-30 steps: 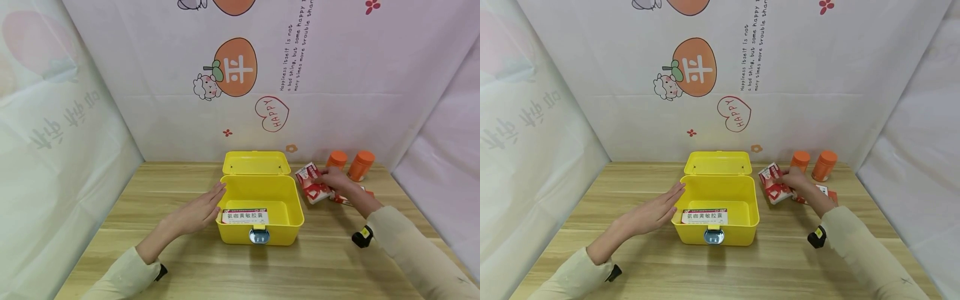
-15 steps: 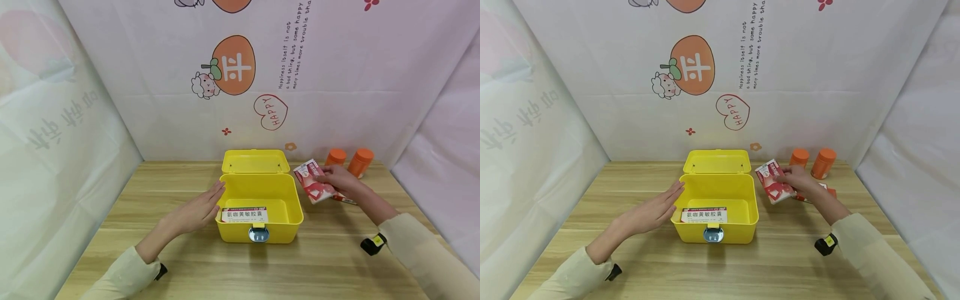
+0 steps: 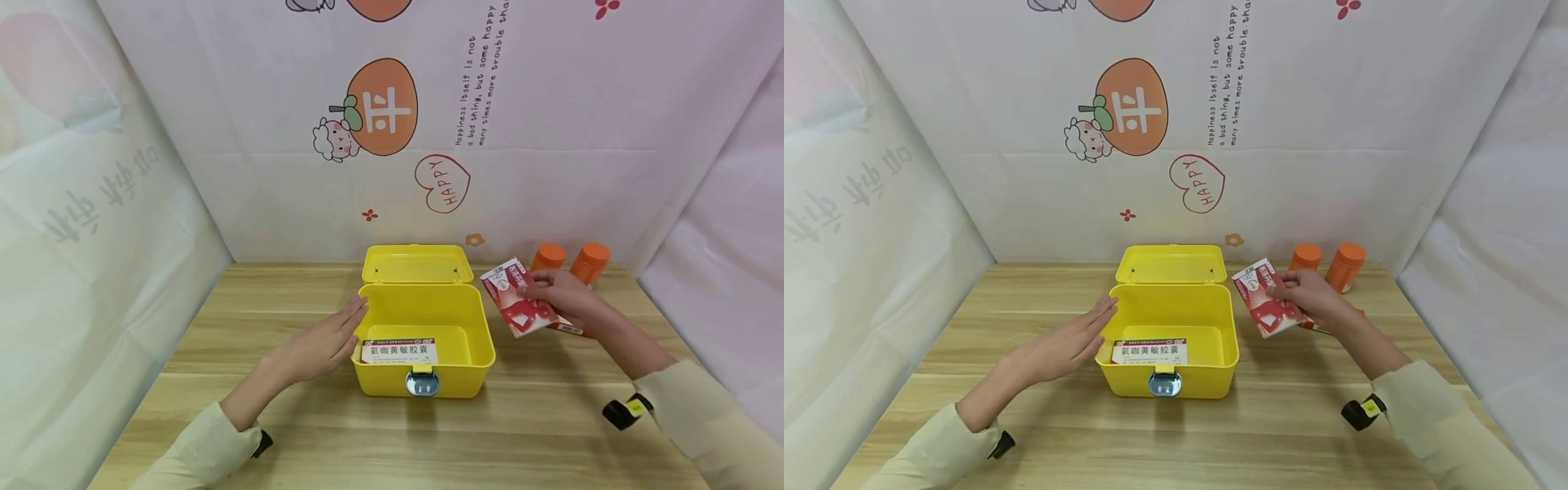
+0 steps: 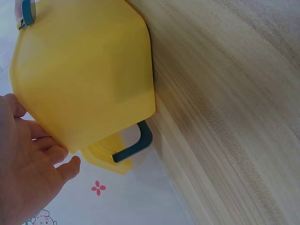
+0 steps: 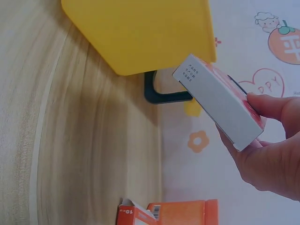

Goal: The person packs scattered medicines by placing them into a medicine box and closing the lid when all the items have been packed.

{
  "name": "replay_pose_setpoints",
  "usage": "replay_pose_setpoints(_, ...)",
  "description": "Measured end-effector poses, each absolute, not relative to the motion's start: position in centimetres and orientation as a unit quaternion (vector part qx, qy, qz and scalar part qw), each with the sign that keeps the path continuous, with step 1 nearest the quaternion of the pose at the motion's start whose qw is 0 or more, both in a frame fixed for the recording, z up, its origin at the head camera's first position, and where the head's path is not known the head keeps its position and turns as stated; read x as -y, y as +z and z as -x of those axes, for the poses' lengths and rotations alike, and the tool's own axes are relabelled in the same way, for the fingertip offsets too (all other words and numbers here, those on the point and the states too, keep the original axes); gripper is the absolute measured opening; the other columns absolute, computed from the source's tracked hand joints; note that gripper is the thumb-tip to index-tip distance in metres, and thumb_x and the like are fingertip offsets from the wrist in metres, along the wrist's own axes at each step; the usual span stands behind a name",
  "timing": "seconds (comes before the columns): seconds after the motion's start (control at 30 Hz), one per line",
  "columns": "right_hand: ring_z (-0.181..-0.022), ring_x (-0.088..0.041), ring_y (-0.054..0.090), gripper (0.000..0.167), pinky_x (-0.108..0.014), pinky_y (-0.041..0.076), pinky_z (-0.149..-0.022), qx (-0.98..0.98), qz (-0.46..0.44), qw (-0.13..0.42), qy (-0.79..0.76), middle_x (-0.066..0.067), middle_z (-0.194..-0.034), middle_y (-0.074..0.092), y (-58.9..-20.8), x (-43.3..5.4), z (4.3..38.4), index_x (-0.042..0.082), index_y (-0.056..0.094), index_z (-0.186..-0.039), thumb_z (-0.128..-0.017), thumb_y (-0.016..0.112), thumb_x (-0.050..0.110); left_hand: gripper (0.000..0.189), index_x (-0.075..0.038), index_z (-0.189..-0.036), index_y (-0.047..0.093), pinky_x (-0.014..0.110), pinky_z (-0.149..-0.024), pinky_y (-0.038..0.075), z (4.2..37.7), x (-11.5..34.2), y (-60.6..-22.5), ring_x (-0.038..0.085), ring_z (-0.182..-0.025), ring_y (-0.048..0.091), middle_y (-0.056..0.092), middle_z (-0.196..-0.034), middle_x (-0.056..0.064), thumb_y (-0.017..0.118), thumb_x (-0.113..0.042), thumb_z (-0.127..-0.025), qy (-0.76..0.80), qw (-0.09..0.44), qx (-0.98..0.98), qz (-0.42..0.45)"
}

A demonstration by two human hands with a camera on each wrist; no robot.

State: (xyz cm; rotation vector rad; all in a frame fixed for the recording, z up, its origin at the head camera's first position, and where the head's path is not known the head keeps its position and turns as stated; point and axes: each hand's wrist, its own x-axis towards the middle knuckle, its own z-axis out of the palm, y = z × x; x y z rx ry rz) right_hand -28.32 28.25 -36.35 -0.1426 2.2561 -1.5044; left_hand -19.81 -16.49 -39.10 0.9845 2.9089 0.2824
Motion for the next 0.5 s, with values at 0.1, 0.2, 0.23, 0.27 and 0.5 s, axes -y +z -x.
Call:
replay_pose_setpoints(0.1, -0.076, -0.010, 0.071, 0.061, -0.027, 0.062, -0.071, -0.813, 0.058, 0.210, -0.539, 0.005, -0.091, 0.068, -35.9, -28.3, 27.9, -0.012, 0.033, -0.143, -0.101, 0.058, 0.024, 0.061, -0.005, -0.159, 0.018, 0.046, -0.123, 0.029, 19.8, 16.5, -39.2, 0.021, -0.156, 0.012, 0.008, -0.169, 0.007, 0.028, -0.039, -0.109, 0.094, 0.029, -0.943, -0.318)
replay_pose_setpoints(0.2, -0.077, -0.010, 0.070, 0.061, -0.027, 0.062, -0.071, -0.811, 0.056, 0.211, -0.543, 0.006, -0.091, 0.069, -35.5, -28.2, 27.6, -0.012, 0.032, -0.144, -0.101, 0.058, 0.024, 0.061, -0.005, -0.160, 0.018, 0.045, -0.123, 0.028, 19.8, 16.5, -39.2, 0.021, -0.156, 0.013, 0.008, -0.169, 0.008, 0.028, -0.039, -0.109, 0.095, 0.029, -0.943, -0.317)
replay_pose_setpoints(0.23, -0.078, -0.009, 0.070, 0.062, -0.028, 0.062, -0.072, -0.810, 0.054, 0.212, -0.545, 0.006, -0.092, 0.069, -35.3, -28.2, 27.5, -0.011, 0.031, -0.145, -0.101, 0.058, 0.024, 0.061, -0.005, -0.160, 0.017, 0.045, -0.123, 0.028, 19.8, 16.5, -39.2, 0.021, -0.156, 0.013, 0.008, -0.169, 0.007, 0.027, -0.039, -0.109, 0.094, 0.029, -0.944, -0.316)
replay_pose_setpoints(0.27, -0.079, -0.009, 0.071, 0.063, -0.028, 0.062, -0.073, -0.809, 0.052, 0.212, -0.546, 0.007, -0.093, 0.069, -35.2, -28.1, 27.4, -0.011, 0.030, -0.146, -0.101, 0.058, 0.024, 0.061, -0.005, -0.160, 0.017, 0.045, -0.123, 0.028, 19.8, 16.5, -39.2, 0.021, -0.156, 0.013, 0.008, -0.169, 0.008, 0.027, -0.039, -0.109, 0.094, 0.029, -0.943, -0.317)
replay_pose_setpoints(0.5, -0.083, -0.012, 0.072, 0.068, -0.030, 0.062, -0.077, -0.810, 0.056, 0.212, -0.544, 0.007, -0.097, 0.069, -34.0, -27.8, 26.6, -0.010, 0.029, -0.147, -0.099, 0.062, 0.026, 0.061, -0.004, -0.159, 0.018, 0.046, -0.123, 0.028, 19.7, 16.4, -39.0, 0.022, -0.156, 0.013, 0.008, -0.169, 0.009, 0.028, -0.038, -0.109, 0.096, 0.029, -0.942, -0.320)
